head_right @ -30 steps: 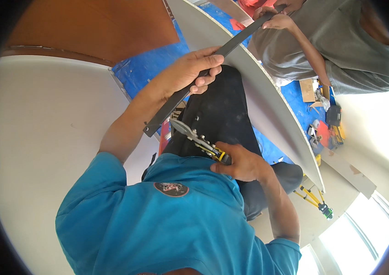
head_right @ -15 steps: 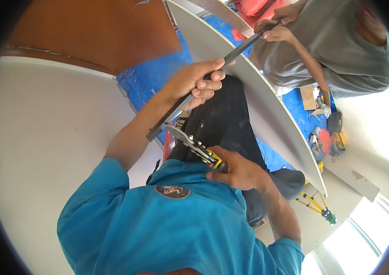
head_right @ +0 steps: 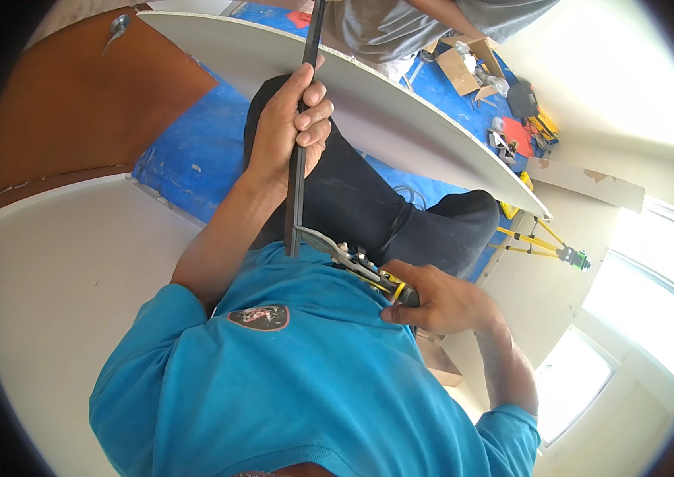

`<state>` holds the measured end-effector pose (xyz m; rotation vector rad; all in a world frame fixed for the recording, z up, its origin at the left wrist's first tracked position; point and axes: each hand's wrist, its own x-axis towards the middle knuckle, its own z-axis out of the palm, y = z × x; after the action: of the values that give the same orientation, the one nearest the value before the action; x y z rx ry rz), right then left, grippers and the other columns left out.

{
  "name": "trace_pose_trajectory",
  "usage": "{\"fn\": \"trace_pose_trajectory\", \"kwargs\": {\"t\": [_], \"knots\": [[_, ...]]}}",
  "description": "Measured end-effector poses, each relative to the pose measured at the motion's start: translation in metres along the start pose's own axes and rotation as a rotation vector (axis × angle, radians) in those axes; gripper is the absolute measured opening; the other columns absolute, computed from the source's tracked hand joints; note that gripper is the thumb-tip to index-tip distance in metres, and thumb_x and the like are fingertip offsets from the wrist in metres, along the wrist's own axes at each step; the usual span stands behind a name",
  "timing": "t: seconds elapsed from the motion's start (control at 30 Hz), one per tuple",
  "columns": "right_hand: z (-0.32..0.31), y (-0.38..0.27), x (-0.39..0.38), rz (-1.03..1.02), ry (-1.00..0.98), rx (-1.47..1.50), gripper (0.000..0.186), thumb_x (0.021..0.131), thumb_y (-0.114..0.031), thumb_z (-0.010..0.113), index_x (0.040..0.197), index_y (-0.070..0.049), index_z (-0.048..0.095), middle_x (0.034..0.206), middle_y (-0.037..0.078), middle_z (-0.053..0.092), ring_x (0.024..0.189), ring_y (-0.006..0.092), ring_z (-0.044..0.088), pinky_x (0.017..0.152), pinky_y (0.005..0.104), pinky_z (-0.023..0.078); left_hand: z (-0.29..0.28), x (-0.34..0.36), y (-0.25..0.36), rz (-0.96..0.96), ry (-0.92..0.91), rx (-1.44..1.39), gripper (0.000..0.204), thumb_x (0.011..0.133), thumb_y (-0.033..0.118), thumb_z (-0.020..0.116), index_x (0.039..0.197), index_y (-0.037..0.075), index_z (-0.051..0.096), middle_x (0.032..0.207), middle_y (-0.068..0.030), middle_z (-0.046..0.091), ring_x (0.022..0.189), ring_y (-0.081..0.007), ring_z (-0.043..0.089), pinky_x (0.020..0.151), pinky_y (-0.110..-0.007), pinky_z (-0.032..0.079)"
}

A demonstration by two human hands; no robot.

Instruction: The person uses tin snips to cut a long black metal strip into shorter pieces while seated on the floor. The person repeatedly positions the strip, cuts it, and sets the cut pieces aside. Another person works nearby with a nail gun on a white panel.

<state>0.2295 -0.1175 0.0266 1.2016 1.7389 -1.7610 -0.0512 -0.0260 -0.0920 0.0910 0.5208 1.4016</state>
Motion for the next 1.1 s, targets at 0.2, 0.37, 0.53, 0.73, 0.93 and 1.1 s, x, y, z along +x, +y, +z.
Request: {"fn": "trace_pose_trajectory", "kwargs": {"t": [0.2, 0.37, 0.53, 0.73, 0.93, 1.1], "knots": [[0.0036, 0.0094, -0.0009, 0.029, 0.023, 0.027, 0.053, 0.104, -0.038, 0.081, 0.137, 0.001, 0.065, 0.083, 0.025, 0.074, 0.076, 0.0381, 0.075, 0.075, 0.0512, 0.053, 0.0013, 0.0, -0.0086, 0.0, 0.028, 0.039, 0.04, 0.12, 0.029, 0.065, 0.152, 0.005, 0.059, 0.093, 0.003, 0.053, 0.065, -0.0006, 0.045, 0.046, -0.016, 0.04], [-0.0001, 0.0111, 0.0025, 0.03, 0.021, 0.006, 0.052, 0.104, -0.037, 0.081, 0.134, 0.002, 0.065, 0.082, 0.026, 0.072, 0.076, 0.0388, 0.073, 0.075, 0.0507, 0.052, 0.0015, 0.0019, -0.0099, -0.004, 0.031, 0.039, 0.035, 0.12, 0.03, 0.065, 0.147, 0.007, 0.061, 0.092, 0.0039, 0.054, 0.065, 0.0, 0.045, 0.046, -0.016, 0.039], [0.0, 0.0086, 0.0008, 0.063, -0.005, -0.029, 0.048, 0.103, -0.036, 0.081, 0.129, 0.001, 0.064, 0.085, 0.027, 0.073, 0.077, 0.0386, 0.072, 0.075, 0.0497, 0.052, -0.0013, 0.0025, -0.0085, -0.018, 0.004, 0.044, 0.016, 0.121, 0.029, 0.062, 0.118, 0.013, 0.059, 0.089, 0.0034, 0.055, 0.061, -0.0026, 0.048, 0.048, -0.021, 0.041], [0.0038, 0.0074, -0.0003, 0.013, 0.033, 0.022, 0.044, 0.102, -0.033, 0.082, 0.125, 0.001, 0.065, 0.082, 0.025, 0.07, 0.076, 0.0356, 0.069, 0.073, 0.0487, 0.05, -0.003, 0.0055, -0.0081, -0.014, 0.002, 0.022, 0.017, 0.121, 0.029, 0.062, 0.119, 0.012, 0.06, 0.089, 0.0028, 0.055, 0.061, -0.0028, 0.048, 0.047, -0.021, 0.041], [0.0076, 0.0091, 0.0024, 0.035, 0.025, -0.004, 0.042, 0.103, -0.033, 0.082, 0.121, -0.001, 0.064, 0.078, 0.023, 0.069, 0.072, 0.0331, 0.068, 0.072, 0.0487, 0.049, -0.0017, 0.003, -0.0101, -0.012, 0.025, 0.039, 0.026, 0.121, 0.03, 0.063, 0.138, 0.01, 0.061, 0.091, 0.0039, 0.054, 0.063, -0.0008, 0.046, 0.046, -0.017, 0.04], [0.0089, 0.0095, 0.0018, 0.033, 0.024, 0.008, 0.041, 0.103, -0.033, 0.082, 0.123, -0.001, 0.065, 0.08, 0.023, 0.071, 0.073, 0.0336, 0.071, 0.071, 0.0484, 0.051, -0.0038, 0.0042, -0.0086, -0.011, 0.002, 0.035, 0.017, 0.121, 0.028, 0.063, 0.119, 0.012, 0.06, 0.089, 0.003, 0.055, 0.061, -0.0026, 0.049, 0.048, -0.021, 0.042]]}}
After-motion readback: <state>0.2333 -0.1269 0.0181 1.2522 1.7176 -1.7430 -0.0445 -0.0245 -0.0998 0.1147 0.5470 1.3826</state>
